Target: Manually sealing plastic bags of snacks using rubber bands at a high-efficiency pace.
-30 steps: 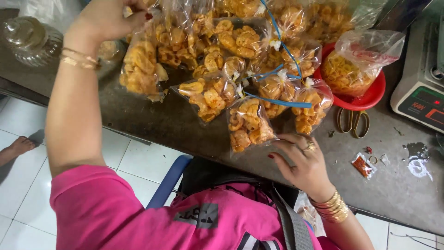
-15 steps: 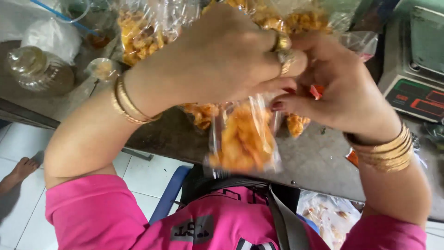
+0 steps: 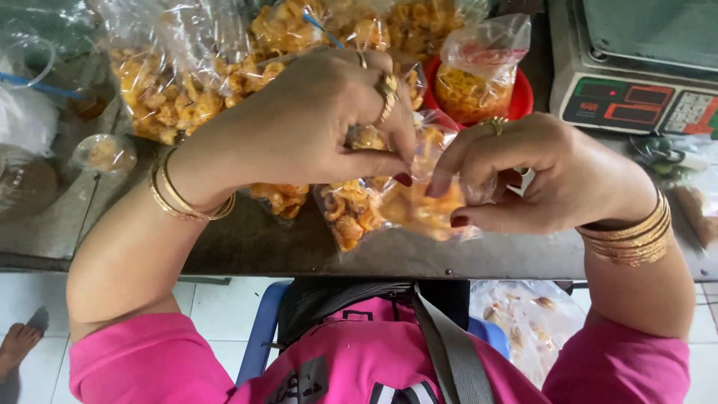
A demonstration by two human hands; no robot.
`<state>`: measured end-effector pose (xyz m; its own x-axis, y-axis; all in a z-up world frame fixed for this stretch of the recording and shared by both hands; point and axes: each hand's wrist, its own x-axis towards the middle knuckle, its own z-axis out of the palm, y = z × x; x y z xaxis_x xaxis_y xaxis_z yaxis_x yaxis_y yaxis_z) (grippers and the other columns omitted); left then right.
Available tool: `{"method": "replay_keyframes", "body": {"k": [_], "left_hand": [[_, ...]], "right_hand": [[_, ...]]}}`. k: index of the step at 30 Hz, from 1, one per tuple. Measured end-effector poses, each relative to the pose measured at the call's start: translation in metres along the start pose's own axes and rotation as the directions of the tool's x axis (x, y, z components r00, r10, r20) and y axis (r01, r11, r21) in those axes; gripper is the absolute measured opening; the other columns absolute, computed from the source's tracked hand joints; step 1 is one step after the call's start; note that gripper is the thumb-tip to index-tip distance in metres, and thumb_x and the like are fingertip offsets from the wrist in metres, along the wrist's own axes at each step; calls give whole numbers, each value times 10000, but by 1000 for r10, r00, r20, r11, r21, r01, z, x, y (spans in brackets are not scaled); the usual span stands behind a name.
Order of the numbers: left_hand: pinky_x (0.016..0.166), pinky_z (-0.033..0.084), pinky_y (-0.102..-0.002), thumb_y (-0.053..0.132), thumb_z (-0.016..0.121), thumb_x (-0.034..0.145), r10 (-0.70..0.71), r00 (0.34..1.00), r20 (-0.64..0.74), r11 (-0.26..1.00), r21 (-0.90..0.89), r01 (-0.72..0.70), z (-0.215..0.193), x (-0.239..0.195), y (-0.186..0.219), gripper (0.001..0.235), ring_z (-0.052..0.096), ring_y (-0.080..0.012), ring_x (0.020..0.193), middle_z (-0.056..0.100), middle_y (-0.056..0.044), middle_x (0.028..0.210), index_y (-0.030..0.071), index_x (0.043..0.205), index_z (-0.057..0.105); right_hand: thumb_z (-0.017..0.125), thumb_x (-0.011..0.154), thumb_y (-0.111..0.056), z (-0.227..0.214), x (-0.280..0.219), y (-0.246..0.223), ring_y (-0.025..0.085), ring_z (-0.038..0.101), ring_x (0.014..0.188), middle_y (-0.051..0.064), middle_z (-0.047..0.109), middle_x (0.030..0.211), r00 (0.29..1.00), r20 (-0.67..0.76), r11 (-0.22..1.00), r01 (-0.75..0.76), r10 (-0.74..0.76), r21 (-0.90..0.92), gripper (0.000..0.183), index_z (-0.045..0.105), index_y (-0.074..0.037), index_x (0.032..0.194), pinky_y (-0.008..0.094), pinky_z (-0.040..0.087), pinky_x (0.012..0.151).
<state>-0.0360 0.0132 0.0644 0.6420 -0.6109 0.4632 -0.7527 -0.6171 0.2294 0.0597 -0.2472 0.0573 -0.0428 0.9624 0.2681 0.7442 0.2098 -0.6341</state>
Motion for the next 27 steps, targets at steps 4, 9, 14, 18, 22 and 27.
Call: {"method": "replay_keyframes", "body": {"k": [4,9,14,18,22,27], "left_hand": [[1024,419,-448,214,757,973,159,986,45,969,-196,-147,-11,8,-3,173,648,-217,868,661,-49,956,85,864,719],[890,525,-381,222,725,968,155,983,102,958,-257,-124,-15,4,-2,335,664,-210,928,604,-116,1071,55,690,643],[966,432,-535,315,774,943,84,986,147,974,199,-113,-8,-9,-15,153,622,-269,1050,677,-59,1057,172,899,807],[981,444,-536,282,798,922,82,989,122,983,151,-100,-9,-12,-16,181,644,-260,1020,700,-59,1044,119,860,751],[663,473,-337,222,802,942,-153,987,53,986,-65,156,-11,-15,-14,196,625,-172,739,689,-27,856,68,886,695],[629,505,-214,97,777,951,-399,916,-44,871,-330,363,2,-16,-2,155,646,-72,750,684,35,834,132,929,628]], "right_hand": [[777,839,-77,-6,-14,4,128,481,593,10,529,718,998,-56,1000,-17,18,12,294,491,-93,771,254,411,532],[830,792,-229,-9,-17,-4,62,569,518,-13,675,721,983,-52,979,-182,178,-94,236,688,-76,903,209,449,460],[841,783,-165,-4,-33,-2,147,562,671,16,576,712,988,-152,980,5,-36,-197,278,577,-78,782,264,491,572],[876,735,-201,-6,-35,7,164,598,749,60,561,817,987,-159,975,-3,-33,-221,383,510,-106,675,280,517,661],[779,883,-110,-8,-43,21,301,652,1086,145,659,986,945,-324,911,-89,-51,-403,171,644,-4,875,398,564,889],[675,991,23,13,-53,33,154,667,687,169,676,933,740,-581,938,-312,338,149,243,537,69,1186,235,584,635]]}}
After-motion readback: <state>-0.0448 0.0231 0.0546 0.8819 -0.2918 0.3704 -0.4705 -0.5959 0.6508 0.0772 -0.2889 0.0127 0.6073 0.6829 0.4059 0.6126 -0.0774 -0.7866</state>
